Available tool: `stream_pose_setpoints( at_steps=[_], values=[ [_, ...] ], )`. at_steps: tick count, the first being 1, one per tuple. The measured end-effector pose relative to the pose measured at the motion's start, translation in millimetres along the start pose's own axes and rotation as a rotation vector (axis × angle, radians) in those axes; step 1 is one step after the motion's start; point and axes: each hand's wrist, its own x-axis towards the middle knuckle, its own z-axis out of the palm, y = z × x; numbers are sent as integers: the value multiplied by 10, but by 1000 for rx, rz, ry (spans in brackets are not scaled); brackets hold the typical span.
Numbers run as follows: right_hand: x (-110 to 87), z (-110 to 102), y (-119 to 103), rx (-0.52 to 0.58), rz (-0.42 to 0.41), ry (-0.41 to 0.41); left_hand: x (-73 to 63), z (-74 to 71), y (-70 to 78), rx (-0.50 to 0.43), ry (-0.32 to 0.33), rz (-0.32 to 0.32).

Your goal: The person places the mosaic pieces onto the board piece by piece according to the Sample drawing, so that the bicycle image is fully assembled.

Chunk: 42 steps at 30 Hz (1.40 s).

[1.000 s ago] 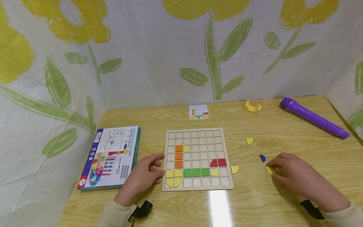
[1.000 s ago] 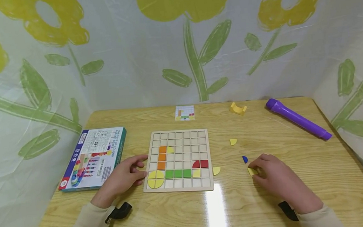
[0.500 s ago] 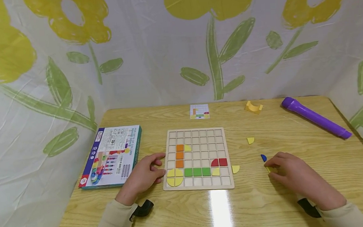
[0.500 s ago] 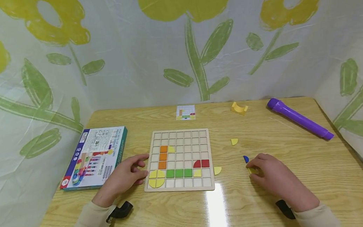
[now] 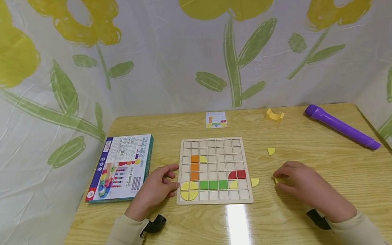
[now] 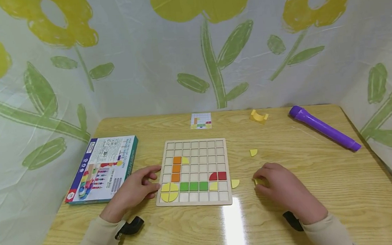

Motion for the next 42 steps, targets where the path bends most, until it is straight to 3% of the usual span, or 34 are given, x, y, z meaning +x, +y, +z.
stream_pose_setpoints(
  at_steps=[11,16,42],
  values=[
    [363,125,-516,-18,-125,2,-20,-5,13,10,-2,10],
    [415,190,-653,0,-124,-21,-22,-8,19,5,-5,16],
    [452,358,-743,-31,-138,25,-7,15,2,0,9,-9]
  ],
)
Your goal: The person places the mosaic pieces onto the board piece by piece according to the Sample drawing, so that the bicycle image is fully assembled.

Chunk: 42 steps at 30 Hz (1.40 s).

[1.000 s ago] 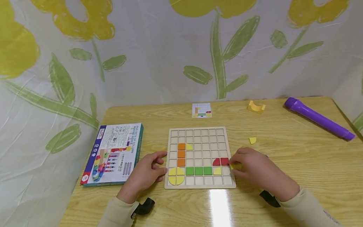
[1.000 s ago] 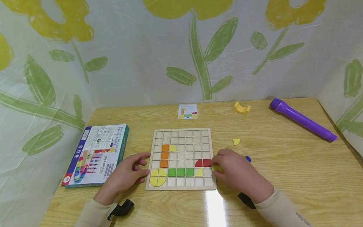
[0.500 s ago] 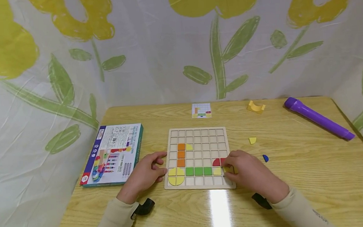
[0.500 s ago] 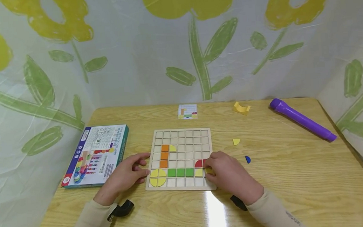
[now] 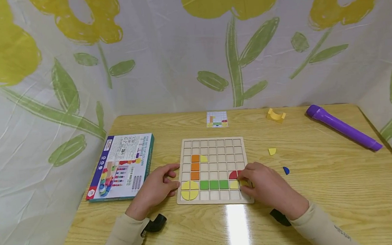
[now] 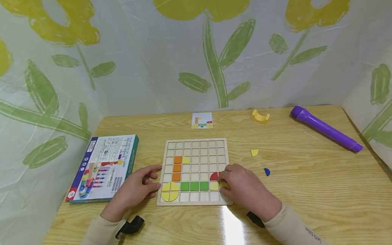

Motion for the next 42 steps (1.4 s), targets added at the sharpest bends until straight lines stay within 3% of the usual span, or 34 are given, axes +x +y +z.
stream_pose_setpoints(
  at_steps=[22,31,42],
  values=[
    [-23,-37,-9,38,10,-31,-1,22,4,11,-7,-3],
    [-101,-214,234,53,37,13,24,27,11,29,1,-6],
    [-236,-222,384,39,54,-25,17,-10,7,29,-3,-13]
  ],
)
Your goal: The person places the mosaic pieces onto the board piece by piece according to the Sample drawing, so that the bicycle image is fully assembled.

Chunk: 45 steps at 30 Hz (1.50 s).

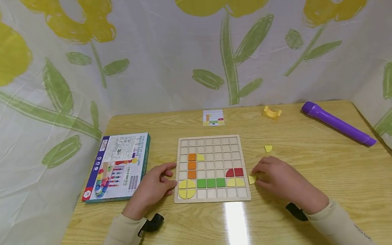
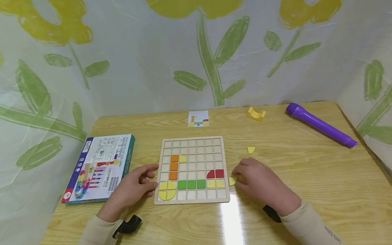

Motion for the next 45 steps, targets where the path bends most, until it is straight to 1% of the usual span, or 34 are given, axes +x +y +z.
stream_pose_setpoints(
  at_steps=[5,9,14,19,29,36,39,45],
  values=[
    [23,23,-30,19,-11,-40,5,-5,-20,-6,-2,2],
    [41,44,-43,3,-31,-58,7,-2,-23,-12,-4,11],
    [44,71,-34,-10,-38,-70,2,0,-19,-15,-1,13],
    [32,74,-14,-18,-59,-60,3,-7,-15,-16,0,5],
    [-8,34,6,-16,-38,-96,-3,-1,-7,-15,-1,13],
    [-54,-5,42,-19,3,-131,-6,5,-7,-6,4,8],
    [-53,-20,52,-10,-5,-136,-4,3,-8,-9,4,12],
    [-70,-30,96,-10,-42,-120,0,5,-11,-5,4,14]
  ],
)
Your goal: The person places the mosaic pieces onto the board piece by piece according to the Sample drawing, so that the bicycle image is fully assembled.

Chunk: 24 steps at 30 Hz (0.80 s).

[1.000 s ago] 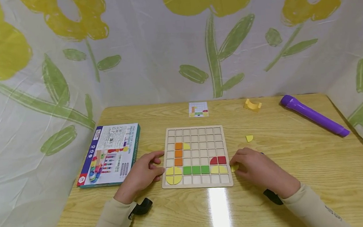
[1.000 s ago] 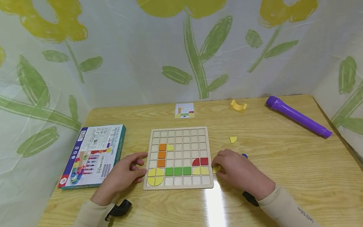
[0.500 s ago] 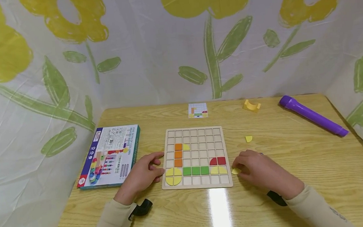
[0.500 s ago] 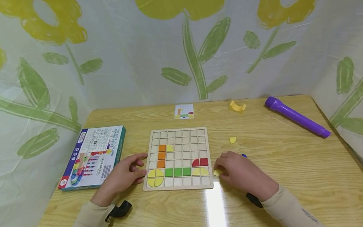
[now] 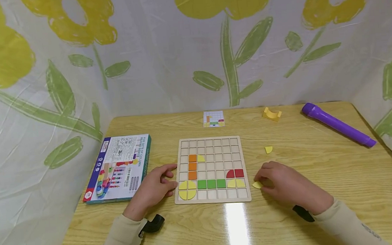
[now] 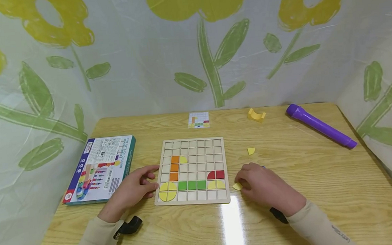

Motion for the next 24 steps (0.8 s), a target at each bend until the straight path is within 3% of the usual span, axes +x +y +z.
stream_pose_setpoints(
  at_steps=[12,16,24],
  values=[
    [-47,-10,47,-9,1,8,-7,-3,8,4,-1,-2],
    [-10,-17,-19,-1,-1,17,-4,-8,2,3,-3,0],
    [126,13,-263,45,-82,68,6,-5,-6,4,-7,3]
  ],
)
